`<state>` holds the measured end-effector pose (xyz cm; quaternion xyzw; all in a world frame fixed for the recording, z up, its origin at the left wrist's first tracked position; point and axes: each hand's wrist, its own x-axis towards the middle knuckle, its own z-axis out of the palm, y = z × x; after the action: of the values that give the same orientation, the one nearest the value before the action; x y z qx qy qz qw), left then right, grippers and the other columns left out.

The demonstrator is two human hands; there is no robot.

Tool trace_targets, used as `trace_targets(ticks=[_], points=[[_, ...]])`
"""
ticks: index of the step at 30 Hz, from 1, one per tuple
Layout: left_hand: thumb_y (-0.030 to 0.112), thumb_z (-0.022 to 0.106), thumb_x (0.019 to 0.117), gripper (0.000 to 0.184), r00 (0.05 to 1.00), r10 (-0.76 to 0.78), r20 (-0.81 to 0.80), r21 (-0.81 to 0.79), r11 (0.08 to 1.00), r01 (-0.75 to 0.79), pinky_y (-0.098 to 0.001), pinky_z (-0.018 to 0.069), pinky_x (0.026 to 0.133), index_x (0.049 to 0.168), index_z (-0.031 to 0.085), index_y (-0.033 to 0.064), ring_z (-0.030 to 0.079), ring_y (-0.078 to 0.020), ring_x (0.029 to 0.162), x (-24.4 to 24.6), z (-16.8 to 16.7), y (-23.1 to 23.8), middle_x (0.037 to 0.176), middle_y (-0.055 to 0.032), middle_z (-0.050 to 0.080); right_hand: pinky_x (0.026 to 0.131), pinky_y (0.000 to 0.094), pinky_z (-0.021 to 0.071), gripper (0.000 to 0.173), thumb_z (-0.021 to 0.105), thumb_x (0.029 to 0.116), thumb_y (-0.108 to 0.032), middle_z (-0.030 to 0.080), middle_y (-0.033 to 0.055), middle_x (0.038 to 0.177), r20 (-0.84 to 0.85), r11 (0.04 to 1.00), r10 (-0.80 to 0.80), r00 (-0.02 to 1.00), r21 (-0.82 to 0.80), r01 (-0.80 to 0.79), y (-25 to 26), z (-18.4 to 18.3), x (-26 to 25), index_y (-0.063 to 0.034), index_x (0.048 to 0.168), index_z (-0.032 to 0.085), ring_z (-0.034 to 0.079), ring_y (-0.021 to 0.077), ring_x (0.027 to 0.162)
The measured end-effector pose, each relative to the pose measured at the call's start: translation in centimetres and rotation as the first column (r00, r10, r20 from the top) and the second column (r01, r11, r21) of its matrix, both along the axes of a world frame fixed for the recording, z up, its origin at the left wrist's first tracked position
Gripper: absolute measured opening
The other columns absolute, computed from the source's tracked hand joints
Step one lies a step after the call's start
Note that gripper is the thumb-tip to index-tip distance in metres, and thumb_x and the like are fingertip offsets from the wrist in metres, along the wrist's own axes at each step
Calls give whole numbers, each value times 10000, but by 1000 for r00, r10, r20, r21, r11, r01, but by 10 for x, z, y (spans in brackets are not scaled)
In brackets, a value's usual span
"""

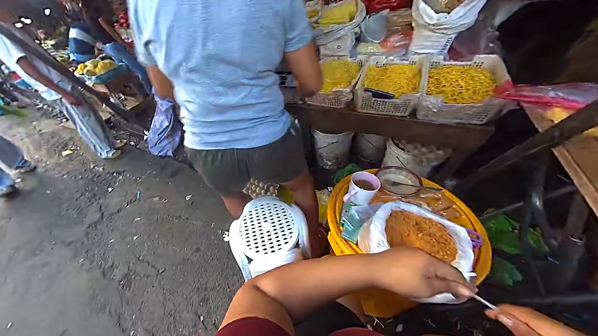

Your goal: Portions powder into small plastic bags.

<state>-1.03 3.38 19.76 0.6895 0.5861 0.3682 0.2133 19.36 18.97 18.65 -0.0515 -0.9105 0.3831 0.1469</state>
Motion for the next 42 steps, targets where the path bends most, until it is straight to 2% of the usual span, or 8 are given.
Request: trace_targets(ticks=[5,8,11,19,27,35,39,42], points=[[84,401,1075,326,930,89,357,-49,996,-77,-377,516,861,1092,653,-123,633,-193,902,17,3,6,994,-185,674,844,557,556,315,490,981,-146,751,159,918,-368,863,-128,921,417,286,13,-28,-50,-14,913,768,712,393,943],[86,393,1066,278,855,-95,511,-20,992,121,-208,401,598,1022,623,-63,462,-27,626,38,-16,4,732,-4,528,1127,351,450,269,544,1020,-228,740,17,1219,-472,995,-71,879,25,93,6,-16,-56,-153,972,798,603,204,1288],[129,516,1040,255,829,-20,558,-69,995,71,-199,456,647,980,675,-62,517,2,661,21,-32,3,748,9,598,1075,282,509,125,740,920,-372,731,-62,1251,-421,847,7,907,-480,-230,-6,-13,-52,-283,953,821,619,115,1270],[109,612,997,241,911,139,388,-125,987,-98,-298,544,839,1135,656,-84,646,-126,892,9,-15,-4,1026,-146,680,951,261,563,116,696,914,-179,754,15,1116,-235,772,-329,915,-624,117,-21,-46,-48,-119,926,795,681,104,1106],[79,678,878,176,847,524,-92,486,766,-421,-371,617,706,998,722,-43,719,-242,759,40,-54,23,858,-149,708,961,216,540,271,509,1011,-86,732,4,1176,-267,597,-607,748,-775,208,-59,-53,-67,-14,1141,736,666,48,1095],[106,552,1003,240,870,323,372,-139,946,-292,-293,552,870,1076,711,-58,676,-117,915,30,-38,12,1002,-139,714,883,236,510,241,522,915,-192,681,-26,1210,-293,525,-454,841,-851,-13,-51,-79,-53,-193,713,651,608,54,1103],[175,703,953,367,913,344,219,-22,937,-347,-250,551,771,1266,660,-11,645,-118,852,23,-44,8,1062,-130,681,917,273,554,236,515,1012,-95,723,5,1053,-141,471,-491,859,-873,125,-46,-66,-50,-69,969,745,669,83,997],[125,706,950,199,943,300,145,176,930,-323,-231,575,823,1100,754,3,692,-113,902,17,-51,6,1046,-134,722,971,242,543,251,518,1027,-65,734,14,1114,-89,626,-396,914,-755,197,-41,-62,-39,6,1168,714,673,38,1043]])
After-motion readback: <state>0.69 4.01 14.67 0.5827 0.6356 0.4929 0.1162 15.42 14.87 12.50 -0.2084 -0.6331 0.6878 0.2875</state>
